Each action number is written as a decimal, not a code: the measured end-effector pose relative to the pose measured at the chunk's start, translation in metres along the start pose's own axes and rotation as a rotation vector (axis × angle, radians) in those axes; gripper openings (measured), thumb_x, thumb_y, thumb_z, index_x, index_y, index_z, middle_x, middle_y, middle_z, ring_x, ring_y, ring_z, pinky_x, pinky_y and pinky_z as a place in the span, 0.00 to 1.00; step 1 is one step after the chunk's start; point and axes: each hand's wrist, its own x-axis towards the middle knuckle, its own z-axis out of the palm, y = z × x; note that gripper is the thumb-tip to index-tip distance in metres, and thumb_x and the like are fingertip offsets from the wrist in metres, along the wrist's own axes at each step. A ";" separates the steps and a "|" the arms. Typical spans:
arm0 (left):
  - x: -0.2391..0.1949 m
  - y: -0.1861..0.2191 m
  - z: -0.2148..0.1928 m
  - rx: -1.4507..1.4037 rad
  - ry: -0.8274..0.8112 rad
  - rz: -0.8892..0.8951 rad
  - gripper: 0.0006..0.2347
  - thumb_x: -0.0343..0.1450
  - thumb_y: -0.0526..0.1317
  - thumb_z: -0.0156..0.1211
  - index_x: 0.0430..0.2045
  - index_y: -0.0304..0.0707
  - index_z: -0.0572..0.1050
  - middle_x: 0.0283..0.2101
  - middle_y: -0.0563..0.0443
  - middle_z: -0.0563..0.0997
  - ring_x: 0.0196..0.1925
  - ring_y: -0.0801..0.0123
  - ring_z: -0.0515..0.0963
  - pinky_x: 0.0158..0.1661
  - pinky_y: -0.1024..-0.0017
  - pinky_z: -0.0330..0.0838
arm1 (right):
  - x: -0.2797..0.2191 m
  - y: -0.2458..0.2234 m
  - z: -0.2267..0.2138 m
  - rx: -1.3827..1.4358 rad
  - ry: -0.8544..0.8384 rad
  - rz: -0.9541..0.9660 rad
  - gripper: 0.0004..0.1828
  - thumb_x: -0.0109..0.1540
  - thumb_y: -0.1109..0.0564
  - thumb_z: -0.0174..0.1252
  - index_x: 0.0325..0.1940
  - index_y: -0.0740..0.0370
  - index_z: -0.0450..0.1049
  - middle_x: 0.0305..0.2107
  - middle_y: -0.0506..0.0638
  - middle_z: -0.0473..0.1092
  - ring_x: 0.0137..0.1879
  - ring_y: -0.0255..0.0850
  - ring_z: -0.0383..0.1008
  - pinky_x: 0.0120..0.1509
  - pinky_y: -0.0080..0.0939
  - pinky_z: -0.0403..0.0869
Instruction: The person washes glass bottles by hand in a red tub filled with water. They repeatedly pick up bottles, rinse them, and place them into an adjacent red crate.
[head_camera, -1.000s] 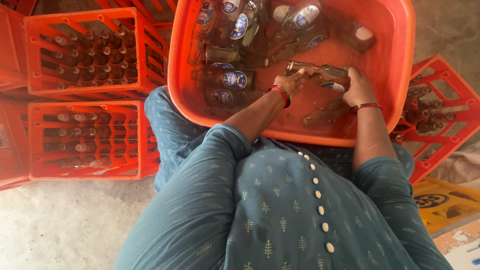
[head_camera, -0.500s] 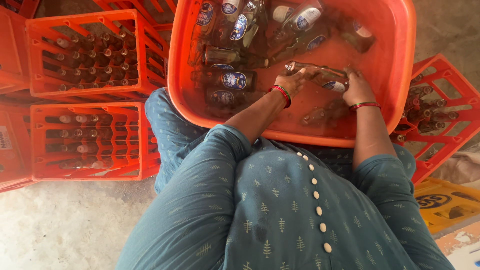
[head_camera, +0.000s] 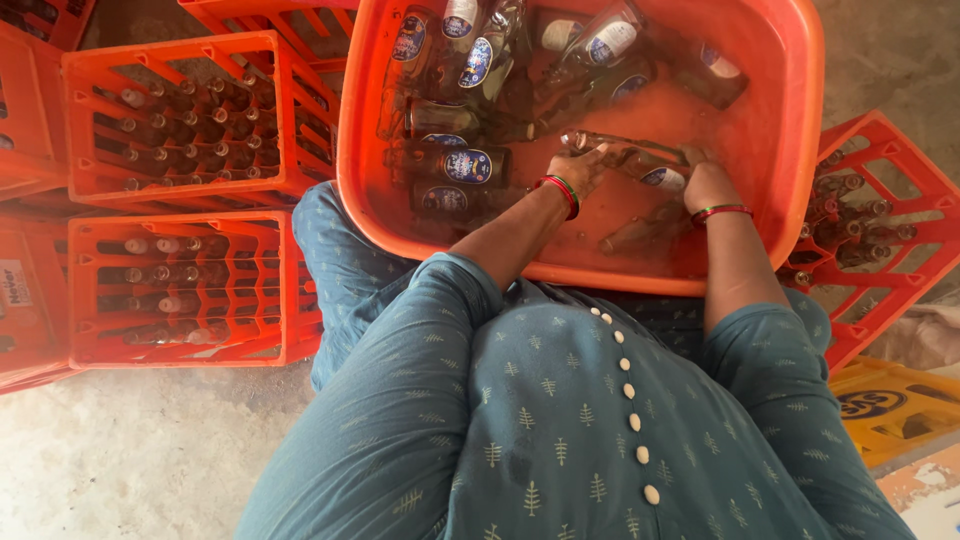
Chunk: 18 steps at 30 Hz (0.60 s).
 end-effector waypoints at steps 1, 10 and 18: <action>0.001 -0.002 -0.001 -0.006 -0.017 0.012 0.26 0.69 0.38 0.65 0.61 0.38 0.62 0.56 0.47 0.73 0.60 0.56 0.75 0.57 0.58 0.72 | 0.000 0.002 0.002 -0.006 -0.012 0.012 0.40 0.54 0.70 0.65 0.70 0.60 0.64 0.65 0.62 0.63 0.68 0.62 0.64 0.68 0.54 0.68; 0.023 -0.006 -0.008 -0.160 -0.083 -0.048 0.17 0.72 0.46 0.61 0.51 0.41 0.68 0.44 0.47 0.79 0.48 0.55 0.77 0.43 0.56 0.70 | -0.005 -0.004 -0.005 -0.031 -0.042 -0.032 0.45 0.49 0.67 0.70 0.70 0.62 0.63 0.64 0.64 0.63 0.66 0.62 0.66 0.67 0.55 0.69; -0.015 0.035 -0.002 -0.340 -0.141 -0.044 0.21 0.72 0.50 0.63 0.51 0.34 0.70 0.52 0.45 0.76 0.53 0.57 0.75 0.52 0.57 0.72 | -0.058 -0.079 -0.090 0.066 0.263 -0.218 0.44 0.43 0.69 0.72 0.64 0.58 0.71 0.56 0.62 0.64 0.63 0.61 0.68 0.67 0.54 0.70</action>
